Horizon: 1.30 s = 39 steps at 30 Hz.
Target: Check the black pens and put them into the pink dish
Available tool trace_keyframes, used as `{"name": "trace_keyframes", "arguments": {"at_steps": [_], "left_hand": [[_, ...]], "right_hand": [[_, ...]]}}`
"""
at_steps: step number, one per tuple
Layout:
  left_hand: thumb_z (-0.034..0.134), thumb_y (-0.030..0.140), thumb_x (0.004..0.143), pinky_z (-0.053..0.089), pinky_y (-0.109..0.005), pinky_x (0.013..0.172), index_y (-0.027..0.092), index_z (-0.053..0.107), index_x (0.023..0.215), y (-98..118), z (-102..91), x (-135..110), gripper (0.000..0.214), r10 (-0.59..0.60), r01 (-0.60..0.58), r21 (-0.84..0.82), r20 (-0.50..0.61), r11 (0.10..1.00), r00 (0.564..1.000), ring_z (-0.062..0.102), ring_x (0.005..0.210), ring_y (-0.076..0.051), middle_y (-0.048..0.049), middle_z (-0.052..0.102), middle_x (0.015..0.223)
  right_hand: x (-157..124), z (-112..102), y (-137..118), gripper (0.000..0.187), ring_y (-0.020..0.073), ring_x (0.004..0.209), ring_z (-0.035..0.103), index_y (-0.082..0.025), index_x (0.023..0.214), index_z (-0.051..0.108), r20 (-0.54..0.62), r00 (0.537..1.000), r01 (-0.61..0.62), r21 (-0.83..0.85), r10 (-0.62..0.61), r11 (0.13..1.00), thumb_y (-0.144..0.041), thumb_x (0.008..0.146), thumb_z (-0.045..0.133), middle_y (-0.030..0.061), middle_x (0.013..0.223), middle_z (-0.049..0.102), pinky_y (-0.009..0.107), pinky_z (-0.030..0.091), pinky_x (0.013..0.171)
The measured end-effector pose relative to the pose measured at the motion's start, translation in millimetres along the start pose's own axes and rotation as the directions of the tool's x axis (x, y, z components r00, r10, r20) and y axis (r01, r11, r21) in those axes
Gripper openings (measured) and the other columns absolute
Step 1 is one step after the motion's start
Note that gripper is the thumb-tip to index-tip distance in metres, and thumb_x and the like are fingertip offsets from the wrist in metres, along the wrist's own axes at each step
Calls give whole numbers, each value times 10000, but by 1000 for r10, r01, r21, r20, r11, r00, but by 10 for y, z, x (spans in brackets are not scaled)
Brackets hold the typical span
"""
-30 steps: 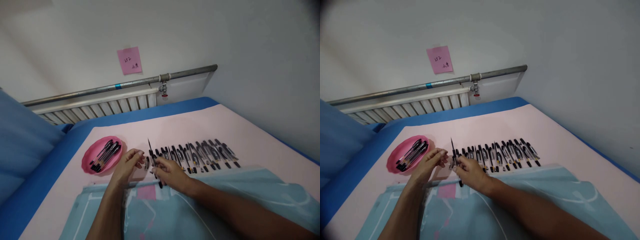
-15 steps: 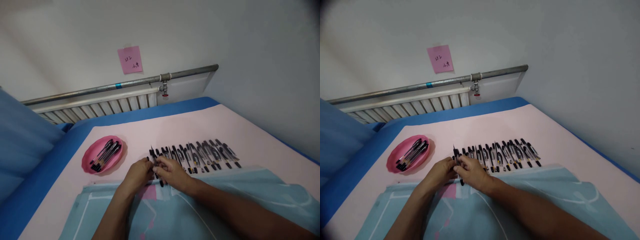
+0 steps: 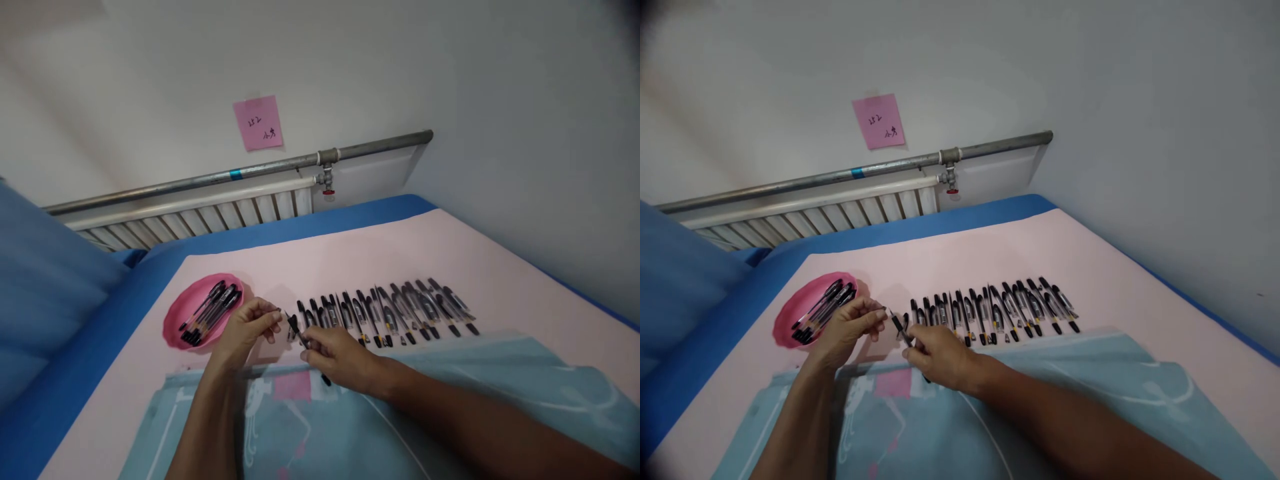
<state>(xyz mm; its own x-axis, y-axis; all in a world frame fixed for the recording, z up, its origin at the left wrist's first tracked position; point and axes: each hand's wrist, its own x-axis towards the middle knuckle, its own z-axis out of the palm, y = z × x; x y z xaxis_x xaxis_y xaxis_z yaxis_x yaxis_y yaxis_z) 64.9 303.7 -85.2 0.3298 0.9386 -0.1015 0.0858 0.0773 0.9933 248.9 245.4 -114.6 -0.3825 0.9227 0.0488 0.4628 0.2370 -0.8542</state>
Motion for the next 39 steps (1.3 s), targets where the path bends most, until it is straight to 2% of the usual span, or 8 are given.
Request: {"name": "trace_keyframes", "arguments": {"at_steps": [7, 16, 23, 29, 33, 39], "left_hand": [[649, 247, 660, 432, -217, 479, 133, 573, 725, -5, -39, -18, 152, 2, -3, 14, 44, 1000, 999, 529, 523, -99, 5, 582, 597], [623, 245, 694, 434, -217, 542, 141, 602, 779, -22, -104, -15, 136, 15, -16, 34, 46, 999, 999, 530, 574, -92, 5, 580, 642], [634, 240, 691, 436, -208, 551, 129, 622, 810, -71, -43, 5, 163, -26, 30, -55, 83, 998, 996, 545, 595, -94, -15, 601, 668], [686, 243, 633, 422, -194, 488, 133, 593, 797, -113, 60, 44, 218, -135, 140, -233, 36, 962, 990, 544, 534, -84, 2, 589, 639], [696, 277, 617, 406, -186, 480, 119, 580, 725, -109, 118, 52, 224, -184, 183, -245, 20, 952, 983, 533, 512, -80, -4, 586, 592], [705, 307, 598, 387, -190, 482, 115, 575, 676, -124, 168, 59, 245, -168, 173, -225, 38, 959, 985, 514, 484, -77, -6, 589, 560]], "right_hand": [[-8, -47, -56, 102, 73, 524, 427, -178, 688, 432, 41, 999, 23, -72, -20, 997, -210, 778, 467, -49, 579, 461, 181, 271, 486], [-18, -55, -56, 69, 73, 537, 434, -180, 710, 448, 73, 997, 45, -122, -37, 991, -201, 774, 462, -46, 596, 483, 179, 260, 495], [-20, -53, -60, 75, 77, 541, 429, -176, 704, 448, 71, 995, 74, -152, -64, 986, -202, 771, 468, -42, 603, 481, 185, 251, 500], [-17, -39, -33, 82, 80, 537, 443, -178, 699, 448, 39, 999, 43, -117, -38, 992, -210, 772, 467, -41, 603, 491, 185, 268, 498], [-7, -12, -2, 79, 78, 524, 453, -179, 704, 453, 20, 1000, 14, -58, -12, 998, -217, 771, 470, -45, 591, 488, 181, 286, 491], [-1, 29, 35, 87, 69, 474, 447, -183, 706, 449, 5, 999, -34, 34, 34, 999, -228, 779, 460, -58, 546, 472, 170, 293, 455]]}}
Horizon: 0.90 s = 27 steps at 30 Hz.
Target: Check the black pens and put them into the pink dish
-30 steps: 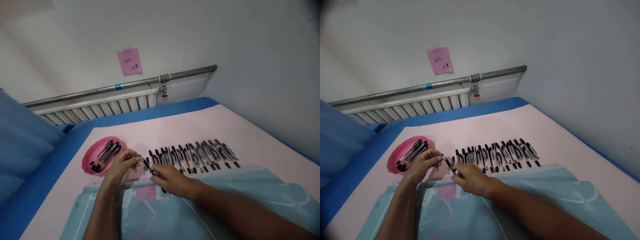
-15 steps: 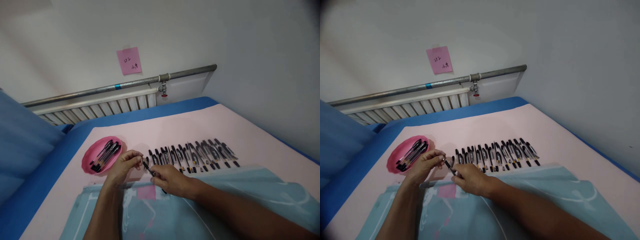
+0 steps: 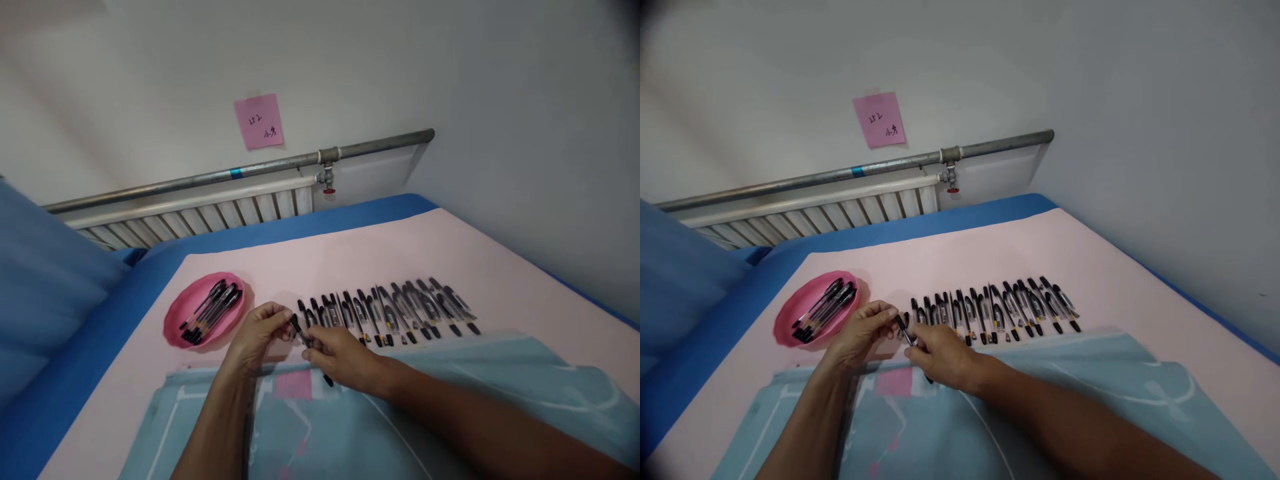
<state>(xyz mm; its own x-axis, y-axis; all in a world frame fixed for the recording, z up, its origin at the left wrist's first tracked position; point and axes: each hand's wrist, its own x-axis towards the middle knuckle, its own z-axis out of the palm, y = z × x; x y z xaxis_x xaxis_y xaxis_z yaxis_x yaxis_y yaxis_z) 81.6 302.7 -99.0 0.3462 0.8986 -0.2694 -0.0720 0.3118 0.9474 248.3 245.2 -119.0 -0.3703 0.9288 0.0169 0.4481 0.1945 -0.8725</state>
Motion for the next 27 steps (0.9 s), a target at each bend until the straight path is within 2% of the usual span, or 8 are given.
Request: {"name": "trace_keyframes", "arguments": {"at_steps": [5, 9, 13, 18, 23, 27], "left_hand": [[686, 346, 614, 368, -192, 477, 125, 558, 629, -31, 27, 6, 256, 3, -3, 38, 4, 999, 1000, 496, 458, -75, -5, 589, 538], [669, 359, 631, 372, -191, 498, 125, 581, 667, -37, 41, -2, 252, 6, -7, 30, 28, 1000, 1000, 503, 484, -76, -2, 591, 555], [673, 355, 629, 387, -196, 525, 122, 600, 724, -31, 53, -6, 262, 11, -10, -5, 61, 1000, 998, 520, 524, -85, -8, 594, 592], [643, 393, 656, 385, -194, 485, 133, 584, 709, -60, 108, 2, 272, -7, 8, -14, 39, 1000, 999, 514, 498, -81, -4, 587, 604], [667, 345, 645, 369, -176, 455, 134, 542, 633, -79, 121, 9, 246, -25, 25, -41, 20, 999, 999, 489, 454, -64, 11, 563, 543], [668, 330, 649, 373, -165, 466, 106, 593, 695, -55, 104, 5, 241, -29, 32, -49, 52, 998, 998, 499, 482, -53, -19, 602, 633]], "right_hand": [[6, -10, 5, 96, 75, 500, 443, -178, 679, 450, -14, 1000, 1, -56, -2, 998, -218, 758, 487, -53, 552, 481, 176, 275, 464], [17, -16, 10, 69, 78, 523, 440, -175, 721, 482, -25, 1000, -16, -34, 15, 999, -228, 763, 500, -50, 566, 483, 177, 268, 470], [26, -25, 8, 111, 73, 516, 413, -170, 685, 466, -15, 1000, -5, -20, 4, 1000, -234, 771, 496, -54, 554, 444, 178, 266, 472], [26, -33, -13, 85, 68, 503, 401, -169, 706, 475, 0, 1000, 5, -7, -5, 1000, -218, 773, 491, -59, 552, 431, 179, 272, 473], [17, -28, -11, 36, 68, 513, 402, -171, 747, 499, -13, 1000, 29, -4, -29, 1000, -202, 766, 495, -61, 564, 435, 179, 276, 481], [21, -31, 0, 57, 76, 538, 426, -168, 736, 502, -6, 1000, 19, -8, -19, 1000, -214, 769, 494, -54, 574, 462, 185, 289, 505]]}}
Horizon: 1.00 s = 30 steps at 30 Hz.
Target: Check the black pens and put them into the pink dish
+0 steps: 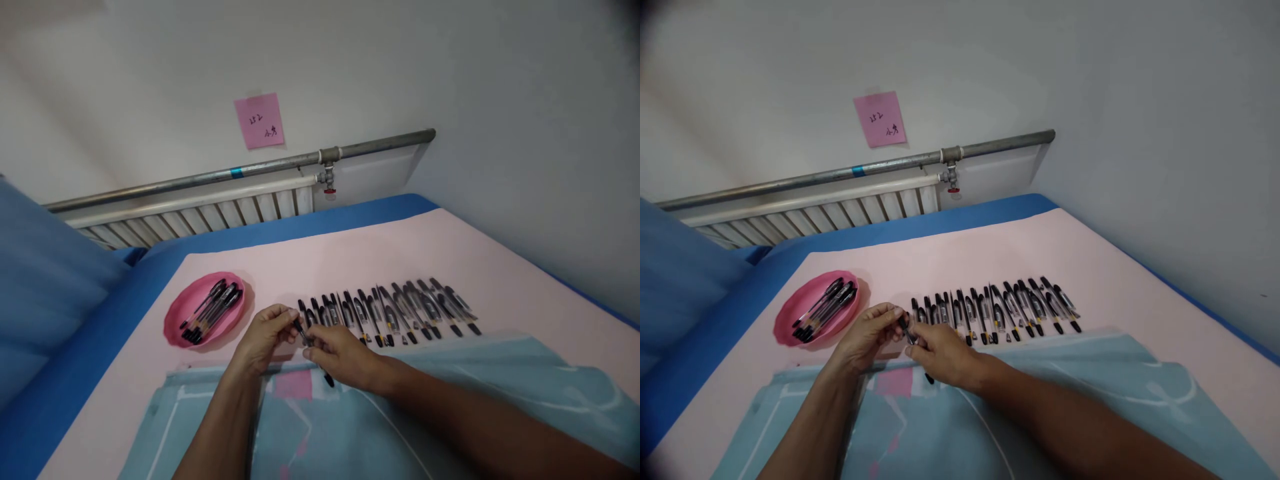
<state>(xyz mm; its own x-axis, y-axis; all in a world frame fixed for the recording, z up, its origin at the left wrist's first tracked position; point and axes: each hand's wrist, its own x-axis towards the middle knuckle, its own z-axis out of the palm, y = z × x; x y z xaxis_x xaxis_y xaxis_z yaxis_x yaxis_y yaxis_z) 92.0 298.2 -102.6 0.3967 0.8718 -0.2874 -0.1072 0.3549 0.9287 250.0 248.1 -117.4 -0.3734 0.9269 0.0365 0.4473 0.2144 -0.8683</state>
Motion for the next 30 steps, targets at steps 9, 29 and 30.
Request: {"name": "trace_keyframes", "arguments": {"at_steps": [9, 29, 30], "left_hand": [[706, 336, 597, 364, -165, 448, 138, 529, 649, -3, 18, 5, 271, -20, 16, -47, -84, 999, 996, 495, 448, -59, 30, 551, 521], [693, 348, 604, 382, -182, 492, 117, 590, 679, 12, 10, -6, 264, 2, -2, 1, -33, 1000, 999, 504, 493, -66, -12, 598, 624], [691, 355, 603, 386, -186, 497, 119, 601, 710, 17, 12, -9, 274, -1, 1, -5, -27, 1000, 1000, 513, 510, -69, -21, 612, 671]], "right_hand": [[11, 21, 25, 114, 72, 512, 416, -166, 691, 472, -15, 1000, -23, -48, 22, 999, -241, 774, 491, -52, 556, 457, 182, 251, 463], [4, 7, 4, 75, 73, 513, 429, -168, 732, 498, -5, 1000, -5, -19, 5, 1000, -228, 776, 488, -55, 561, 464, 181, 277, 476], [4, 2, 2, 80, 75, 515, 431, -167, 729, 497, -4, 1000, -5, -19, 4, 1000, -229, 777, 486, -54, 559, 465, 181, 278, 476]]}}
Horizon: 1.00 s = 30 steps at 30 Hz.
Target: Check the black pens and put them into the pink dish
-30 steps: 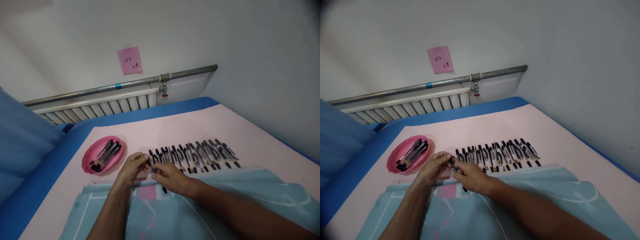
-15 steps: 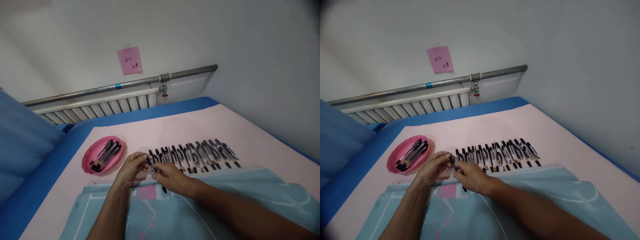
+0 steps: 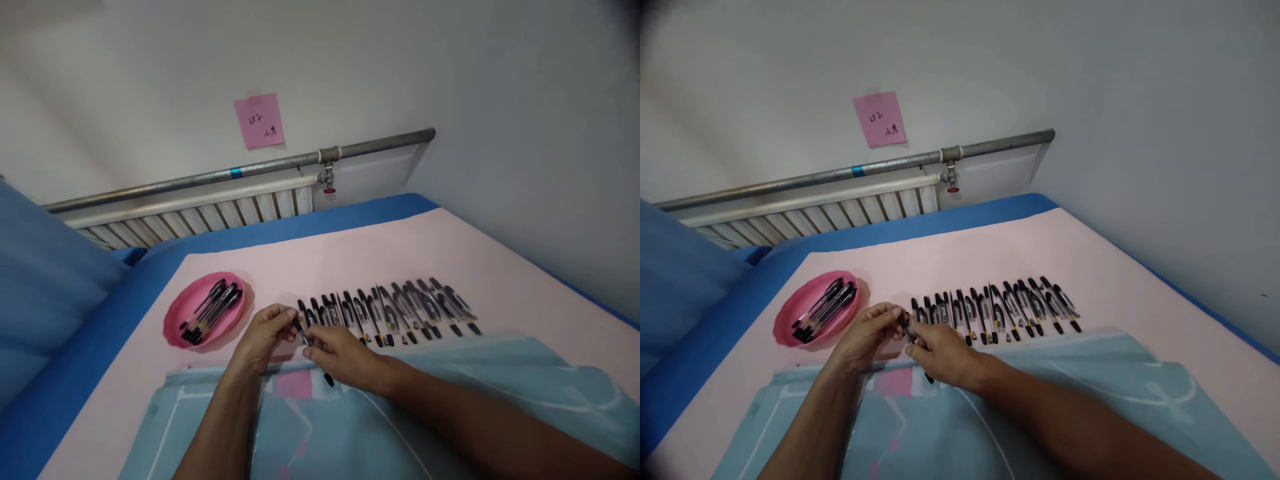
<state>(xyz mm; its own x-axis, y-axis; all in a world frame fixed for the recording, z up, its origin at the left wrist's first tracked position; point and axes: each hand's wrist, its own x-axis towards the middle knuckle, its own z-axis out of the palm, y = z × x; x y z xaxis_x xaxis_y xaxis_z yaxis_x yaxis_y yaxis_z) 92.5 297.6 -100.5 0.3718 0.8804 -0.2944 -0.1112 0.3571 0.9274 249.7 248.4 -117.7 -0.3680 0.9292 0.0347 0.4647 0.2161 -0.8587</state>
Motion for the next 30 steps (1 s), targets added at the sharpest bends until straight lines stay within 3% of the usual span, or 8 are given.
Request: {"name": "trace_keyframes", "arguments": {"at_steps": [3, 8, 16, 22, 27, 30], "left_hand": [[670, 392, 619, 384, -191, 491, 136, 602, 756, -15, 9, 8, 298, -1, 1, 8, -23, 1000, 1000, 519, 521, -74, -17, 617, 704], [688, 381, 599, 367, -190, 480, 143, 524, 606, -33, 14, 25, 289, 29, -28, 17, -87, 999, 996, 489, 462, -68, 25, 555, 526], [663, 368, 634, 378, -192, 494, 132, 584, 742, -35, 5, 16, 272, 25, -24, 25, -51, 999, 998, 509, 514, -75, -1, 588, 627], [653, 393, 639, 370, -196, 484, 150, 503, 592, -57, 13, 23, 290, 48, -44, 47, -92, 998, 995, 484, 473, -75, 22, 541, 521], [653, 384, 632, 381, -194, 497, 131, 568, 685, -49, 0, 29, 272, 31, -28, 56, -52, 998, 998, 498, 502, -75, -1, 584, 610], [627, 426, 644, 371, -195, 479, 134, 560, 677, -66, 4, 41, 302, 41, -32, 105, -86, 994, 995, 492, 488, -81, -2, 578, 584]], "right_hand": [[2, -6, -2, 91, 77, 516, 430, -166, 719, 494, -1, 1000, 4, -14, -4, 1000, -232, 780, 483, -52, 555, 468, 183, 275, 474], [6, 4, 5, 105, 76, 509, 429, -168, 696, 482, -7, 1000, -12, -36, 11, 999, -234, 777, 485, -52, 549, 470, 185, 260, 466], [10, -5, -8, 96, 71, 503, 416, -167, 691, 467, -11, 1000, -9, -24, 9, 1000, -215, 772, 483, -55, 549, 448, 180, 267, 468], [5, -4, -4, 104, 75, 509, 422, -167, 692, 475, -2, 1000, -12, -43, 12, 999, -225, 779, 477, -50, 550, 458, 186, 259, 470], [8, -4, 5, 104, 77, 518, 428, -167, 688, 474, 12, 1000, -14, -33, 15, 999, -227, 774, 479, -48, 560, 466, 188, 263, 476], [11, -4, 4, 116, 78, 516, 423, -169, 678, 466, 6, 1000, -20, -40, 20, 999, -232, 774, 480, -48, 552, 464, 188, 255, 472]]}}
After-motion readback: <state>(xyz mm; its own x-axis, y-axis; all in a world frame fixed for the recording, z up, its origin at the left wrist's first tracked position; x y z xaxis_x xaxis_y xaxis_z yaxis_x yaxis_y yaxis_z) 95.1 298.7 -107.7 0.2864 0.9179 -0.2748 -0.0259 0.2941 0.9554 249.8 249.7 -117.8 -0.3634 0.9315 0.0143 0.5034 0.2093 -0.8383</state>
